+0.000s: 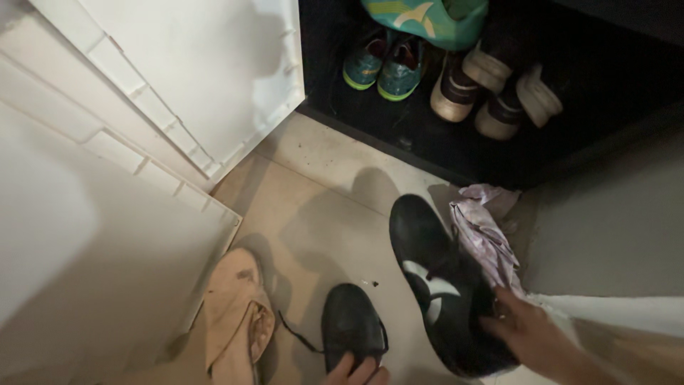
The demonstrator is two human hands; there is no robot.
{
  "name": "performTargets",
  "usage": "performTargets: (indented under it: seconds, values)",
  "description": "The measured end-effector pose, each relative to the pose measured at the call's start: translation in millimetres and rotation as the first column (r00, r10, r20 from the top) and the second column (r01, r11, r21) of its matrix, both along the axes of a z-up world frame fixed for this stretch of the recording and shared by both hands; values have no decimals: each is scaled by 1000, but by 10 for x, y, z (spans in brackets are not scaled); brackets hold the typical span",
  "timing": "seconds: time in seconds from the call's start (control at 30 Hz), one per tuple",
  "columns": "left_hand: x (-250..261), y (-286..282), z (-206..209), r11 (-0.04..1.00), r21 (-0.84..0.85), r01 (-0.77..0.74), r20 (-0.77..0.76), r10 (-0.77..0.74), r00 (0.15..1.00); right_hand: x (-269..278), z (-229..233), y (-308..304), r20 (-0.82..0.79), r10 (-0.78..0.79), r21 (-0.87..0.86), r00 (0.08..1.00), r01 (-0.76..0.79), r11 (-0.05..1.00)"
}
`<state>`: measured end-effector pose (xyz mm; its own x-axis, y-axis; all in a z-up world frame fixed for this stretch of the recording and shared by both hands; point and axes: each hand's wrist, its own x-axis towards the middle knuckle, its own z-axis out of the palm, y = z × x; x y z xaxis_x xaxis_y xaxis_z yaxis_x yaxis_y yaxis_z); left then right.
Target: The person organizes a collection of shoes by picking them up from the floor and placing them onto a black shoe rack. They handle various types of footwear, including sneakers, formal shoes, and sandals, using a cloth to wipe some of them before arranging them on the shelves.
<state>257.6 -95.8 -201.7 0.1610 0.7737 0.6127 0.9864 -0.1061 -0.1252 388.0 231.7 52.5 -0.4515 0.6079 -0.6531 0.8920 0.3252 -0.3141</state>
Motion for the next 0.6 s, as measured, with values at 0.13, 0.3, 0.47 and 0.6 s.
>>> performTargets:
  seconds: [0.13,0.3,0.47,0.6]
  values:
    - [-394,167,846,724,-587,363,449,-83,890,80,-97,0,-174,-37,-59,984,27,998]
    - [-1077,705,2096,644,-695,320,396,-29,918,-23,43,-14,-57,-38,147,998,46,988]
    - [-1620,1000,2272,946,-323,-1,529,182,829,-271,304,-139,-175,-50,63,983,62,996]
    - [-2208,711,2165,900,-314,-303,537,432,725,-499,330,-434,-328,104,81,939,-81,993]
